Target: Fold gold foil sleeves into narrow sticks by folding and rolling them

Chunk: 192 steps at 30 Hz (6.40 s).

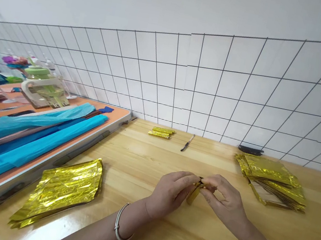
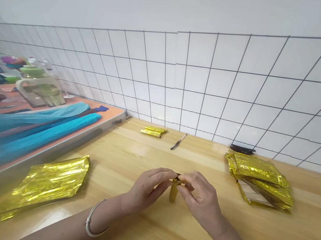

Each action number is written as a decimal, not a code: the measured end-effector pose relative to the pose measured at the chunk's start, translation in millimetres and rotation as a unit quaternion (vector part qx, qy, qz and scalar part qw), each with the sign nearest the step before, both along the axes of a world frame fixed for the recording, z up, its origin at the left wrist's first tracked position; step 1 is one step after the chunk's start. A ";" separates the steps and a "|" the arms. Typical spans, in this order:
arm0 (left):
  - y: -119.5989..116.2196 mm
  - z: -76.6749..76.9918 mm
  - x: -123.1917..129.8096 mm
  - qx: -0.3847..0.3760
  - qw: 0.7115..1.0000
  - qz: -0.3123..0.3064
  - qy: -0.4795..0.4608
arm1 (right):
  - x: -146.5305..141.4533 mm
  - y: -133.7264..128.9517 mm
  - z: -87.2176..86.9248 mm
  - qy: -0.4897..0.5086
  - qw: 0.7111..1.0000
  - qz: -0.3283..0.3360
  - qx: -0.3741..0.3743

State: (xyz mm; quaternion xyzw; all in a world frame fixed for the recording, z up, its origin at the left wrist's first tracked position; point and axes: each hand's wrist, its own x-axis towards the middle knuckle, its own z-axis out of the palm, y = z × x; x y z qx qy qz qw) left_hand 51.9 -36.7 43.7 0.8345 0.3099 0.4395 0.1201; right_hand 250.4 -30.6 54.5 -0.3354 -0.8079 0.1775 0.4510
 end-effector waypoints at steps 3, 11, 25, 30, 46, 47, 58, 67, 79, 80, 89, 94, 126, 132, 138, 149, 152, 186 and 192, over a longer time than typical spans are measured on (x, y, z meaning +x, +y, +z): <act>0.6 0.4 -0.3 0.000 1.000 -0.008 0.001 | 0.1 0.2 -0.1 0.006 1.000 -0.010 0.000; 1.1 2.6 -1.7 0.004 0.999 -0.041 -0.015 | 0.6 0.3 0.6 0.010 1.000 -0.005 -0.001; 2.6 0.1 -1.0 -0.004 0.999 -0.044 -0.032 | 1.9 0.9 -4.0 0.007 1.000 0.028 -0.008; 2.1 -1.3 1.0 0.039 0.998 -0.039 -0.035 | 3.4 0.1 -2.9 0.003 0.998 0.047 0.028; -6.8 1.9 5.6 0.117 0.993 -0.015 0.003 | 3.6 -7.1 -10.3 0.053 0.995 0.083 -0.022; -6.6 1.9 5.4 0.117 0.993 -0.015 0.004 | 3.5 -6.9 -10.3 0.053 0.995 0.082 -0.022; -5.7 0.6 6.9 0.091 0.995 -0.026 0.007 | -0.9 -7.8 -9.7 0.053 0.996 0.063 -0.022; -5.1 0.9 8.0 0.078 0.997 -0.027 -0.005 | -2.9 -7.8 -7.5 0.054 0.997 0.054 -0.020; -0.1 0.2 4.9 0.041 0.996 -0.060 -0.047 | -3.5 -10.6 -5.8 0.028 0.999 0.012 -0.017; 0.7 -0.5 4.5 0.034 0.996 -0.065 -0.050 | -3.7 -10.8 -5.6 0.028 0.999 0.008 -0.017; 1.1 -3.7 4.3 0.020 0.996 -0.059 -0.059 | -6.2 -12.6 -5.8 0.013 1.000 -0.020 0.006; -0.6 -3.4 6.4 0.017 0.997 -0.036 -0.067 | -8.5 -13.5 -7.3 -0.021 0.998 -0.049 0.032; -4.5 -1.2 15.8 -0.019 0.996 0.004 -0.087 | -29.2 -21.6 -30.1 -0.055 0.975 -0.209 0.058; -4.2 -1.7 17.6 -0.021 0.996 0.014 -0.084 | -31.9 -21.0 -31.3 -0.052 0.974 -0.214 0.054; -3.7 -3.8 16.8 -0.031 0.995 0.033 -0.088 | -32.1 -20.8 -32.6 -0.042 0.978 -0.198 0.051; -3.1 -3.3 15.8 -0.042 0.994 0.008 -0.096 | -29.4 -21.9 -32.2 -0.034 0.974 -0.222 0.028; -3.2 -0.9 15.6 -0.051 0.993 -0.002 -0.107 | -28.3 -21.5 -28.4 -0.028 0.974 -0.221 0.036; -0.9 -1.0 9.8 0.000 0.996 -0.034 -0.079 | -13.3 -21.8 -30.6 -0.070 0.989 -0.129 0.033; -0.5 -2.0 9.5 0.001 0.997 -0.028 -0.075 | -10.0 -16.9 -29.0 -0.052 0.988 -0.127 0.067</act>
